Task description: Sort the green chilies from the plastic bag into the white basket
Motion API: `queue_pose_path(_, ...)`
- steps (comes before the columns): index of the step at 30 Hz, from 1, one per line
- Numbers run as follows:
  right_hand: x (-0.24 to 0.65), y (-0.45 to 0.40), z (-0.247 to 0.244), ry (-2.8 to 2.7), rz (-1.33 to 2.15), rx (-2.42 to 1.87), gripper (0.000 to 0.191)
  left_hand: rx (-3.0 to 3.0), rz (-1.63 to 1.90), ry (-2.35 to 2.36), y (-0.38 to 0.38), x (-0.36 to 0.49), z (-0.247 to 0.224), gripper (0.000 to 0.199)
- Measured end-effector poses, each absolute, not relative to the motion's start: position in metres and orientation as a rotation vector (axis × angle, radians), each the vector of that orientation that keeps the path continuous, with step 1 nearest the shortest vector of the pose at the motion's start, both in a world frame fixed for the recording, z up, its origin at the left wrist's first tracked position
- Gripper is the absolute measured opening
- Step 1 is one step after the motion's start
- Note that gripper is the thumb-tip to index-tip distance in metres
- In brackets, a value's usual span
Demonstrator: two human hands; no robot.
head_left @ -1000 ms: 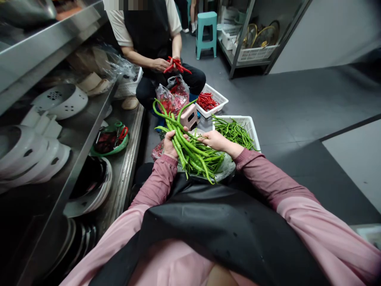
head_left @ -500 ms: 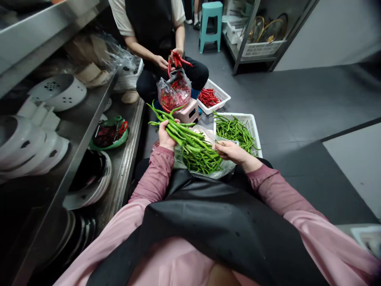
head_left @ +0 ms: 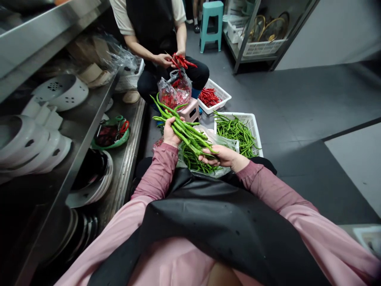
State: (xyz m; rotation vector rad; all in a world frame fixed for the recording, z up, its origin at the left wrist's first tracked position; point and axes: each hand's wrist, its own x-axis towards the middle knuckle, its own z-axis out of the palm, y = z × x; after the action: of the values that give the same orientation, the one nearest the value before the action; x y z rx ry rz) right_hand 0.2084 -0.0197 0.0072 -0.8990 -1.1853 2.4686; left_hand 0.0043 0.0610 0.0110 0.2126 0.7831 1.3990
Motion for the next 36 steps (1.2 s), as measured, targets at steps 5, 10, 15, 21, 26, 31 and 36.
queue_pose_path(5,0.204,-0.033,0.006,-1.123,2.215,-0.916,0.032,0.259,1.446,0.809,0.061,-0.004,0.011,0.02)
queue_pose_path(10,0.238,-0.023,-0.002,-0.99,1.713,-0.913,0.033,0.155,1.526,0.753,0.071,-0.018,0.006,0.022)
queue_pose_path(15,0.242,-0.028,-0.031,-1.282,1.956,-1.201,0.044,0.086,1.529,0.757,0.076,-0.021,0.006,0.021)
queue_pose_path(21,0.226,-0.042,-0.02,-1.331,1.704,-0.992,0.042,0.072,1.498,0.787,0.073,-0.017,0.006,0.019)
queue_pose_path(26,0.235,-0.03,0.017,-1.142,1.611,-0.77,0.045,0.011,1.443,0.794,0.07,-0.011,-0.001,0.016)
queue_pose_path(31,0.229,-0.014,-0.02,-0.939,1.852,-1.037,0.038,0.039,1.444,0.807,0.071,-0.008,0.002,0.017)
queue_pose_path(36,0.196,-0.03,-0.066,-0.92,2.129,-1.03,0.045,0.068,1.427,0.796,0.073,-0.004,0.006,0.017)
